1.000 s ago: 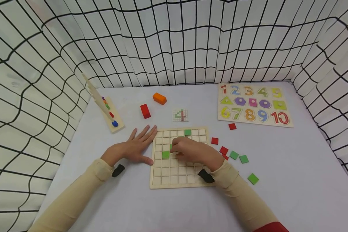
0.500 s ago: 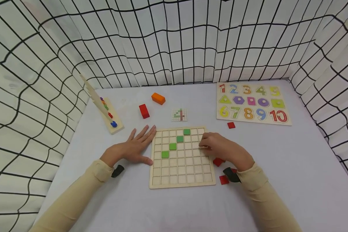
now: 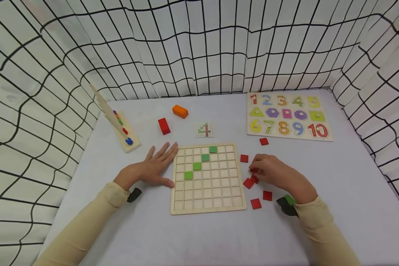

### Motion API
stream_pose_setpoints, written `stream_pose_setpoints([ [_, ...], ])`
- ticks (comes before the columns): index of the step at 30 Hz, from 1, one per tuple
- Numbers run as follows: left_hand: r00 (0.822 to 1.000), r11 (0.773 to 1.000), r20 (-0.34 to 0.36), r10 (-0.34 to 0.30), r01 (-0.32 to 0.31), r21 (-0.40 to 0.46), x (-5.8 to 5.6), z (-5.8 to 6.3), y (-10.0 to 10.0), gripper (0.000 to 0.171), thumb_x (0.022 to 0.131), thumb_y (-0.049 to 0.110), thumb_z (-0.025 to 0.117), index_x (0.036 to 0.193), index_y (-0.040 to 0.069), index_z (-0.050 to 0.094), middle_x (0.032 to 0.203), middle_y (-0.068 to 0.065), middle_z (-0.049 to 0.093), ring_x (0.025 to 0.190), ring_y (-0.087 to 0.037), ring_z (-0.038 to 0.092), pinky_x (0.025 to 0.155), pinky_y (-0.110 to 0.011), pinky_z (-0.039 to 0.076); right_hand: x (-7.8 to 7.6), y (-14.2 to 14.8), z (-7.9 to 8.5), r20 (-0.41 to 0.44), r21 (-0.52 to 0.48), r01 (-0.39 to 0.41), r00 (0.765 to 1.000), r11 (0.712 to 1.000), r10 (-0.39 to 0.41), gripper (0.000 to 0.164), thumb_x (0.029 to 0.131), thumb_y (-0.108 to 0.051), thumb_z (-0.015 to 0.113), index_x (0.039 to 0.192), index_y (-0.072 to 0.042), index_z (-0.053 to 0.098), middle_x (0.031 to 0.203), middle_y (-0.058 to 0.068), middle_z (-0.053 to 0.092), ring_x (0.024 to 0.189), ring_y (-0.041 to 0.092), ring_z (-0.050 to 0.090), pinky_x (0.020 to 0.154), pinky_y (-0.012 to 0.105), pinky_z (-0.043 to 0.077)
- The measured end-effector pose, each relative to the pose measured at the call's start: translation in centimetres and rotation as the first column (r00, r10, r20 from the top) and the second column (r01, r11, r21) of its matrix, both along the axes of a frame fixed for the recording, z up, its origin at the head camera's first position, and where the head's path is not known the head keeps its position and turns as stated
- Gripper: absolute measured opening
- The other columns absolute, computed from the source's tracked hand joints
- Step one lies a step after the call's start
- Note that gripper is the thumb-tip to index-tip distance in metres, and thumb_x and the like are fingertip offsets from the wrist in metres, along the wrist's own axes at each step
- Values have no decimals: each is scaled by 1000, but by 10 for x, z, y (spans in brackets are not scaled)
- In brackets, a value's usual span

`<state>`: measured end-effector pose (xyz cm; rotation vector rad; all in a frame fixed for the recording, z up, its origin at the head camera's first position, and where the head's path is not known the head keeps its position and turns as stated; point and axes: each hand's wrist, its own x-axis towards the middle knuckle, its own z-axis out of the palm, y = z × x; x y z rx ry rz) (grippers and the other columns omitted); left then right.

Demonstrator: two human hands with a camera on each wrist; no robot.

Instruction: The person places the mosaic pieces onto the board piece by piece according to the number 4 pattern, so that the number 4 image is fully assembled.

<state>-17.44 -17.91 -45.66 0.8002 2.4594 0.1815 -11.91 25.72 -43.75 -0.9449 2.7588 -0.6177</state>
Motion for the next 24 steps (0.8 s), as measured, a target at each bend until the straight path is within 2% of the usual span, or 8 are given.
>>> stream_pose_setpoints([
  [6,1000,999,-25,5,-6,-42,2,3,2,131,90,71,73,172,11,-9,182,-6,-18,168,-36,-20,130,-73,-10,9,17,-2,-20,-3,46,999,999,-46,29,81,-3,92,108,-6,83,104,5,73,95,22,70,79,37,66],
  [13,1000,999,-13,10,-10,-32,2,2,1,131,89,71,73,172,12,-9,182,-5,-18,168,-35,-20,129,-72,-12,16,28,-9,24,50,126,992,991,-128,25,80,-10,94,101,-9,81,107,8,71,99,25,67,83,43,66],
  [17,1000,999,-15,9,-9,-36,2,2,2,131,89,71,73,172,12,-9,182,-5,-18,168,-35,-20,130,-72,-11,17,29,-12,28,35,130,991,991,-131,22,81,-7,92,100,-10,80,106,6,70,98,21,65,83,42,66],
  [24,1000,999,-15,7,-8,-42,2,2,2,131,89,72,73,172,12,-9,182,-5,-18,168,-35,-20,129,-72,-11,17,29,-12,-49,-23,78,996,997,-79,26,81,-1,90,101,-13,78,106,3,66,94,14,62,77,33,65],
])
